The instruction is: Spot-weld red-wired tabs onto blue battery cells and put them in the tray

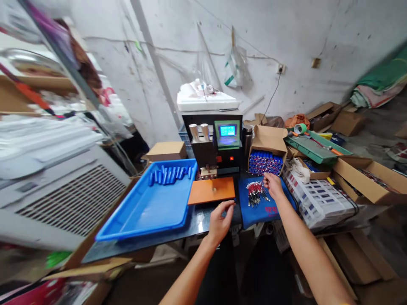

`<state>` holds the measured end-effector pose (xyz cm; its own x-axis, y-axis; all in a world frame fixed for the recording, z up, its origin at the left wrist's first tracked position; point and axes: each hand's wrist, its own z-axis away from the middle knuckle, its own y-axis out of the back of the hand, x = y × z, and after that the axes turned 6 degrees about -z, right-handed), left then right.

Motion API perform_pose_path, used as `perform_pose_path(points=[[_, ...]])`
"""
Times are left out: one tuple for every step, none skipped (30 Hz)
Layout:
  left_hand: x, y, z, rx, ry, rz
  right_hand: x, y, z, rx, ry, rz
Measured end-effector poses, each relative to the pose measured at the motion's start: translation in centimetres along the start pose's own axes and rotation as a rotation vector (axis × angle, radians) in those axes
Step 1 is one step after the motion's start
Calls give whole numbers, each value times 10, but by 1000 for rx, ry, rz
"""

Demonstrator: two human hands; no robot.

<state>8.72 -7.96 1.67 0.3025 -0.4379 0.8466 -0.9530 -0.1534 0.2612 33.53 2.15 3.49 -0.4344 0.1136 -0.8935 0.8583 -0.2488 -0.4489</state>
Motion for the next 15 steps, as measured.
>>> perform_pose_path(points=[[-2,0,2,-3,33,21,1,-3,0,-10,17,-14],[-3,0,4,-4,69,45,0,-6,0,-23,27,-25],[-4,1,5,-3,103,71,-1,-9,0,-34,31,-32],[-5,1,5,-1,135,99,-2,-13,1,-41,32,-39],[-5,2,5,1,163,125,-5,-16,2,-46,32,-52],[-5,2,4,4,186,150,-7,-20,3,-48,33,-68],[-5,3,3,9,203,174,-10,-24,5,-54,33,-84],[-4,3,0,17,218,197,-13,-28,8,-65,30,-98],[-2,2,-4,26,231,221,-16,-32,11,-83,27,-111],[-1,2,-9,35,244,246,-18,-36,14,-103,23,-125],[2,1,-14,42,255,273,-19,-40,18,-122,22,-143],[4,1,-19,45,265,301,-20,-44,22,-143,18,-162],[7,0,-25,42,274,328,-20,-47,26,-164,11,-180],[10,-1,-30,33,282,351,-20,-51,30,-184,4,-197],[12,-2,-34,21,290,369,-19,-54,34,-202,-3,-209]])
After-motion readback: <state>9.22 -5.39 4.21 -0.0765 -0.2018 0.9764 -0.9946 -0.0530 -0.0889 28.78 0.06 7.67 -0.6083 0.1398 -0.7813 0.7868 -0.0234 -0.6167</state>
